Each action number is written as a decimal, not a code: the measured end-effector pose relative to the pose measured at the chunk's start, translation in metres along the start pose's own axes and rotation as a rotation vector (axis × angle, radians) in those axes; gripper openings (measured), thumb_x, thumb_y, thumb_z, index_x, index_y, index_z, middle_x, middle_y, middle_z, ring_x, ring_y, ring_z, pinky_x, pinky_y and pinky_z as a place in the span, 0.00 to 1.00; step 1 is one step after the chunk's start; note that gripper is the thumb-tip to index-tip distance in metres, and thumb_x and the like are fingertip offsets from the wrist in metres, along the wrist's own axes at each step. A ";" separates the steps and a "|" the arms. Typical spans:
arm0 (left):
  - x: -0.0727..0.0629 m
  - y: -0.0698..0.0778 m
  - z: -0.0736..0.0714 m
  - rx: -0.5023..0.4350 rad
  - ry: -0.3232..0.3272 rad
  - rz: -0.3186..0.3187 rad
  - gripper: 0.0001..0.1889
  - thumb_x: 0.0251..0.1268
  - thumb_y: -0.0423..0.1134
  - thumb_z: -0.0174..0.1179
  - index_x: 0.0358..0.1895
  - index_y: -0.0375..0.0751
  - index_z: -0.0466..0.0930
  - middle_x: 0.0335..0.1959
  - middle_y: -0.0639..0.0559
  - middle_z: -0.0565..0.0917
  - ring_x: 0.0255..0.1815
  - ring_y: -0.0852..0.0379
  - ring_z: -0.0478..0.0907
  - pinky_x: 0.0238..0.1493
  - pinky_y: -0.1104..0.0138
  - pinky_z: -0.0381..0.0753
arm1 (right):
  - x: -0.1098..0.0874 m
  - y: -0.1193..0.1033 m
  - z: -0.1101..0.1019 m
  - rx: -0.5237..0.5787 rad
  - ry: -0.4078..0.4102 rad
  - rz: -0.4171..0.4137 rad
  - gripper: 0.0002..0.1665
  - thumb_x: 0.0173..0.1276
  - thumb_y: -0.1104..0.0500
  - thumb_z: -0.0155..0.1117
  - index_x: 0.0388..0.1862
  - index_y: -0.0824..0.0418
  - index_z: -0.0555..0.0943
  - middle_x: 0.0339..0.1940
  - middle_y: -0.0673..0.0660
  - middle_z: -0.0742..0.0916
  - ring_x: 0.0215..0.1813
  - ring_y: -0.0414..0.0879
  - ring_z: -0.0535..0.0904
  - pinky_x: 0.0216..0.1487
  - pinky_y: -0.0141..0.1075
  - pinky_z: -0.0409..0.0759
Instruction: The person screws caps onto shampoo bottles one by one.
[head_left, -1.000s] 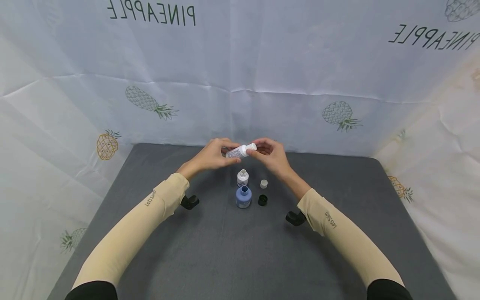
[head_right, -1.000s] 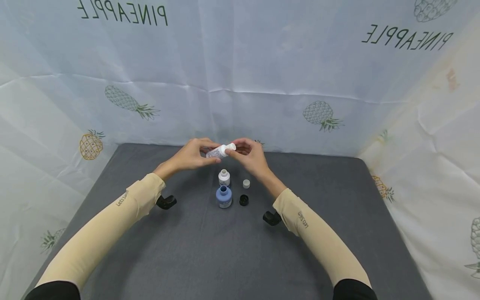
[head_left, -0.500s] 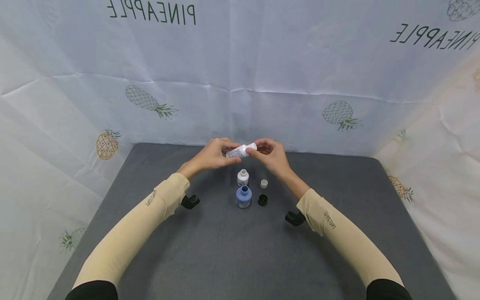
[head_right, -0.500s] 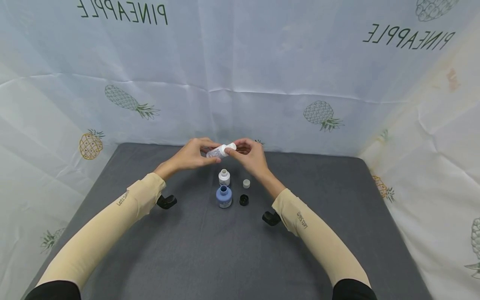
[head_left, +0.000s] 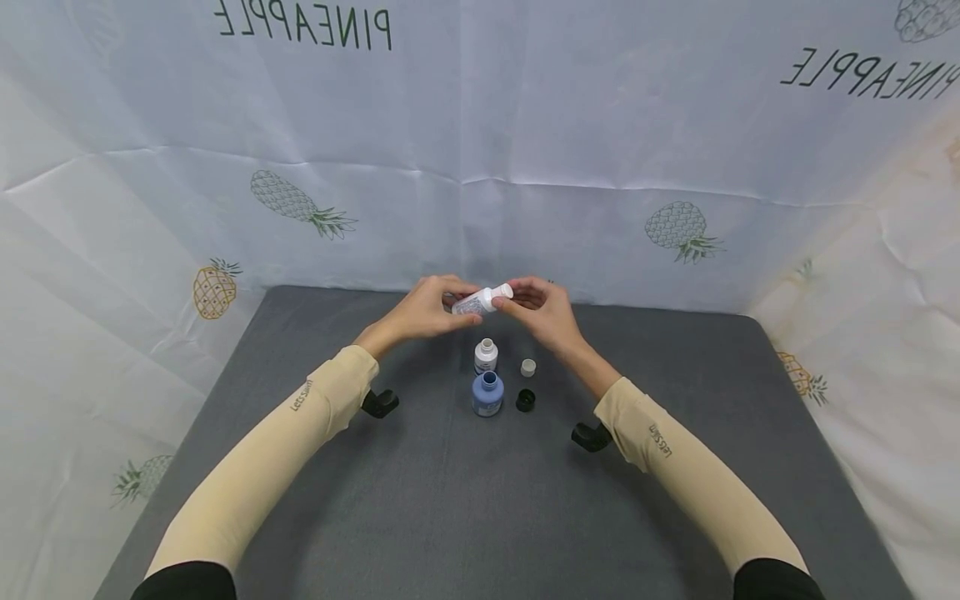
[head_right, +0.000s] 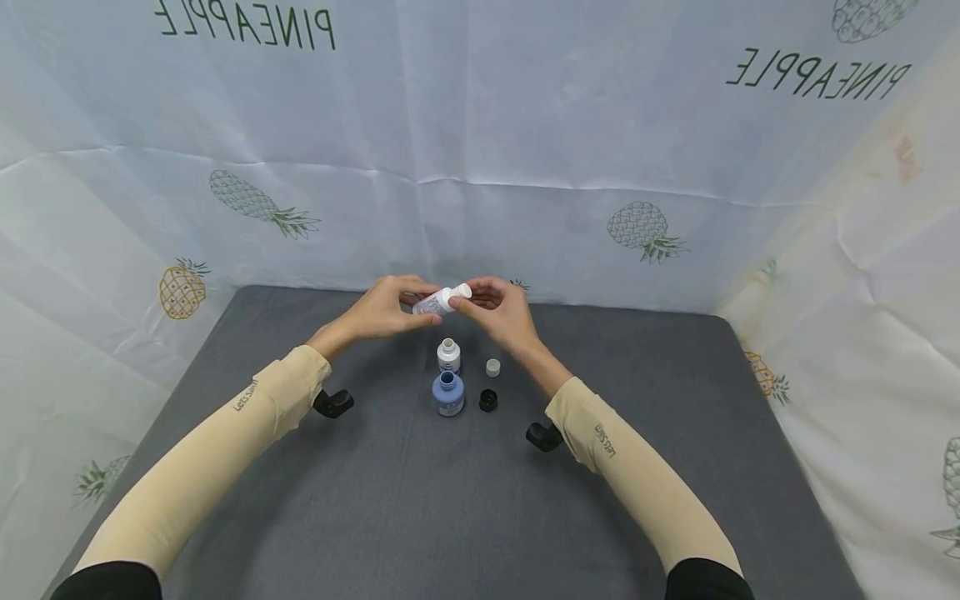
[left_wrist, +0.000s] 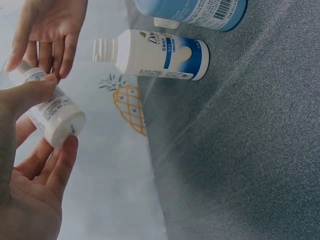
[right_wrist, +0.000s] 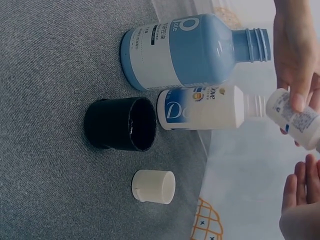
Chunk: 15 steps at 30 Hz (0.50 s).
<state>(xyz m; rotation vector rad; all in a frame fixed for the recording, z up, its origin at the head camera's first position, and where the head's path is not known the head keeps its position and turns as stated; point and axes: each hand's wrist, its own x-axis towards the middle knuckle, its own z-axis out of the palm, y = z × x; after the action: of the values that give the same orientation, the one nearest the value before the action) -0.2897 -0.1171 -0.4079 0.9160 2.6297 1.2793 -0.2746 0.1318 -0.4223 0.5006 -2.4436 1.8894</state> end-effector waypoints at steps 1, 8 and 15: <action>0.000 0.000 0.000 -0.001 0.003 0.001 0.25 0.70 0.38 0.75 0.67 0.34 0.86 0.54 0.40 0.89 0.52 0.46 0.85 0.62 0.49 0.91 | 0.000 0.000 -0.001 0.019 -0.011 -0.010 0.25 0.73 0.63 0.76 0.66 0.69 0.82 0.62 0.69 0.88 0.63 0.54 0.88 0.68 0.37 0.88; -0.001 0.000 0.000 -0.006 0.012 0.008 0.25 0.69 0.38 0.75 0.66 0.34 0.86 0.55 0.39 0.89 0.53 0.45 0.86 0.61 0.46 0.91 | 0.000 0.000 -0.006 0.145 -0.131 -0.137 0.30 0.72 0.74 0.71 0.72 0.71 0.79 0.72 0.72 0.84 0.66 0.36 0.85 0.75 0.36 0.83; -0.002 0.002 0.000 -0.008 0.009 0.005 0.25 0.69 0.38 0.75 0.67 0.35 0.86 0.54 0.40 0.89 0.54 0.45 0.87 0.62 0.48 0.91 | 0.003 0.000 -0.009 0.215 -0.181 -0.169 0.31 0.74 0.76 0.67 0.75 0.73 0.77 0.75 0.74 0.80 0.72 0.46 0.84 0.73 0.34 0.84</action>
<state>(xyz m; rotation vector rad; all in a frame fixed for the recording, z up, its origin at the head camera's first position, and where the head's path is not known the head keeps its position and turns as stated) -0.2870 -0.1178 -0.4071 0.9180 2.6283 1.2972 -0.2791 0.1390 -0.4190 0.8925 -2.2210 2.1285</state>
